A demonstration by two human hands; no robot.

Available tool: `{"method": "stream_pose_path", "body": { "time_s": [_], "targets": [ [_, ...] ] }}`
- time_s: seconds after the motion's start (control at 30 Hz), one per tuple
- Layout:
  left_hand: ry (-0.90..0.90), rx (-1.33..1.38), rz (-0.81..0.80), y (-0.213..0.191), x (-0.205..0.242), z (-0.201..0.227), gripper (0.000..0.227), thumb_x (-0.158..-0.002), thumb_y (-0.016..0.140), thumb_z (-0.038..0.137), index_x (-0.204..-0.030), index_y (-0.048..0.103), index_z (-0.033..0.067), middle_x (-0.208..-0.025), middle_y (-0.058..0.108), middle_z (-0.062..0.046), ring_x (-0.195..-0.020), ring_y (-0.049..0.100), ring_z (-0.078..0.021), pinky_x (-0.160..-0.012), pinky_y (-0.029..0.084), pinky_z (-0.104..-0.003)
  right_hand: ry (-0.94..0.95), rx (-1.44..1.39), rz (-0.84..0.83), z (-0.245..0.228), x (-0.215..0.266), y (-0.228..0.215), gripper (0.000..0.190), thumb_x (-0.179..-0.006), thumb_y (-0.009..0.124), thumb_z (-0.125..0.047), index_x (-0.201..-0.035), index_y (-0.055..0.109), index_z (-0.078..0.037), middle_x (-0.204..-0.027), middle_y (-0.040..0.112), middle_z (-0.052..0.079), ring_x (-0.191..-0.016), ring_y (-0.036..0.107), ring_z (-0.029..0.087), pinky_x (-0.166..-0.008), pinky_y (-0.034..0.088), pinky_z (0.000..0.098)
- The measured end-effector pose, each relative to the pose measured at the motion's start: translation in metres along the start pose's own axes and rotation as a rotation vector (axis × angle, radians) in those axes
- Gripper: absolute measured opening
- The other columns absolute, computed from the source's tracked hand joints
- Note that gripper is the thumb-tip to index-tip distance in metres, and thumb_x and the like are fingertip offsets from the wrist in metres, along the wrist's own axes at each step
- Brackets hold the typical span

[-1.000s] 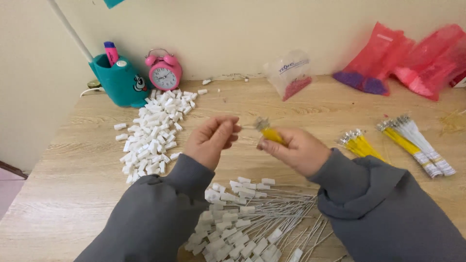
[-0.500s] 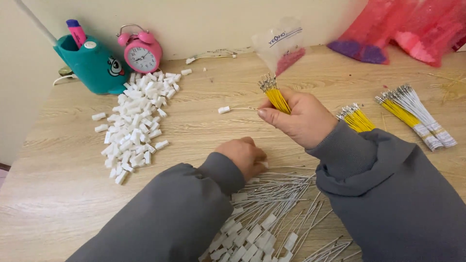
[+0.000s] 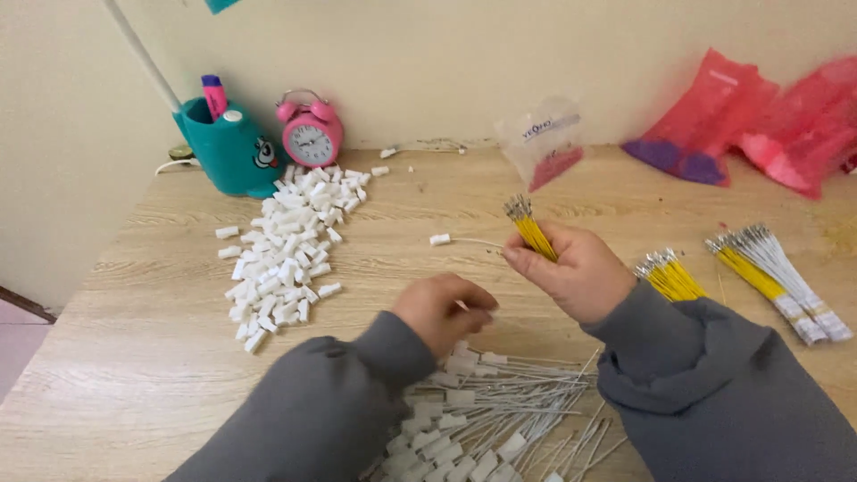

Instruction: The person assembles small white plastic LED holders onto yellow wires. They pick up a holder, slide it onto a wire, and place the completed unit on the table, repeating this process for multiple wires.

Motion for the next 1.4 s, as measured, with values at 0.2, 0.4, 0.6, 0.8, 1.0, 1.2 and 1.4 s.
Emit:
{"method": "stream_pose_path", "body": {
  "time_s": [0.2,0.4,0.6,0.8,1.0,1.2,1.4],
  "targets": [
    [-0.168,0.727,0.187,-0.027,0.008,-0.028,0.023,-0.084,0.069,0.0,-0.107,0.071,-0.0046,-0.096,0.072,-0.018,-0.088,0.072,-0.0259,-0.081,0.062,-0.036,0.004,0.039,-0.046,-0.01,0.006,0.012,0.011,-0.087,0.07,-0.012,-0.086,0.071,-0.001,-0.062,0.06,0.004,-0.06,0.052,0.013,-0.055,0.043,0.0265],
    [-0.244,1.032,0.175,-0.021,0.01,-0.025,0.028,-0.083,0.069,-0.004,-0.111,0.067,-0.0081,-0.096,0.07,-0.023,-0.089,0.072,-0.0339,-0.082,0.062,-0.042,0.005,0.141,-0.072,-0.005,0.005,0.025,0.011,-0.086,0.071,-0.013,-0.082,0.07,-0.002,-0.056,0.054,0.003,-0.055,0.048,0.011,-0.05,0.037,0.0244],
    [-0.28,1.099,0.168,-0.017,0.013,-0.022,0.03,-0.084,0.067,-0.006,-0.114,0.064,-0.0108,-0.094,0.067,-0.022,-0.089,0.071,-0.0356,-0.083,0.061,-0.044,0.044,0.142,-0.062,-0.006,0.009,0.03,0.01,-0.085,0.072,-0.012,-0.084,0.072,-0.002,-0.058,0.059,0.005,-0.058,0.051,0.011,-0.052,0.041,0.0247],
    [-0.245,1.025,0.186,-0.003,0.006,-0.035,0.03,-0.082,0.074,0.002,-0.108,0.067,-0.01,-0.089,0.069,-0.022,-0.085,0.072,-0.0313,-0.081,0.062,-0.043,0.04,0.279,-0.094,0.004,0.007,0.029,0.009,-0.082,0.072,-0.012,-0.084,0.072,-0.003,-0.056,0.06,0.009,-0.053,0.052,0.015,-0.05,0.042,0.0279],
    [-0.269,1.021,0.201,-0.006,0.008,-0.031,0.025,-0.083,0.074,0.004,-0.106,0.069,-0.0074,-0.087,0.069,-0.023,-0.081,0.072,-0.0322,-0.078,0.063,-0.044,0.039,0.264,-0.076,-0.006,0.01,0.032,0.007,-0.08,0.072,-0.009,-0.085,0.072,-0.003,-0.06,0.064,0.011,-0.056,0.055,0.017,-0.053,0.045,0.029],
    [-0.274,0.98,0.202,-0.007,0.01,-0.025,0.027,-0.083,0.074,0.003,-0.106,0.067,-0.009,-0.088,0.069,-0.022,-0.082,0.072,-0.0282,-0.08,0.062,-0.04,0.021,0.255,-0.07,-0.003,0.009,0.031,0.007,-0.081,0.071,-0.009,-0.085,0.072,-0.004,-0.06,0.064,0.008,-0.059,0.054,0.014,-0.054,0.045,0.0272],
    [-0.286,0.944,0.193,-0.004,0.01,-0.026,0.025,-0.084,0.074,0.007,-0.105,0.069,-0.0067,-0.089,0.07,-0.023,-0.082,0.071,-0.0272,-0.081,0.062,-0.042,0.013,0.227,-0.093,-0.005,0.011,0.032,0.005,-0.082,0.07,-0.008,-0.083,0.072,-0.003,-0.057,0.06,0.007,-0.056,0.052,0.014,-0.051,0.042,0.0269]
  ]
}}
Point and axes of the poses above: each hand's wrist, its own x-axis away from the middle knuckle, its own y-axis out of the palm, z = x × y, the point moved 1 cm from there along -x, towards the middle knuckle
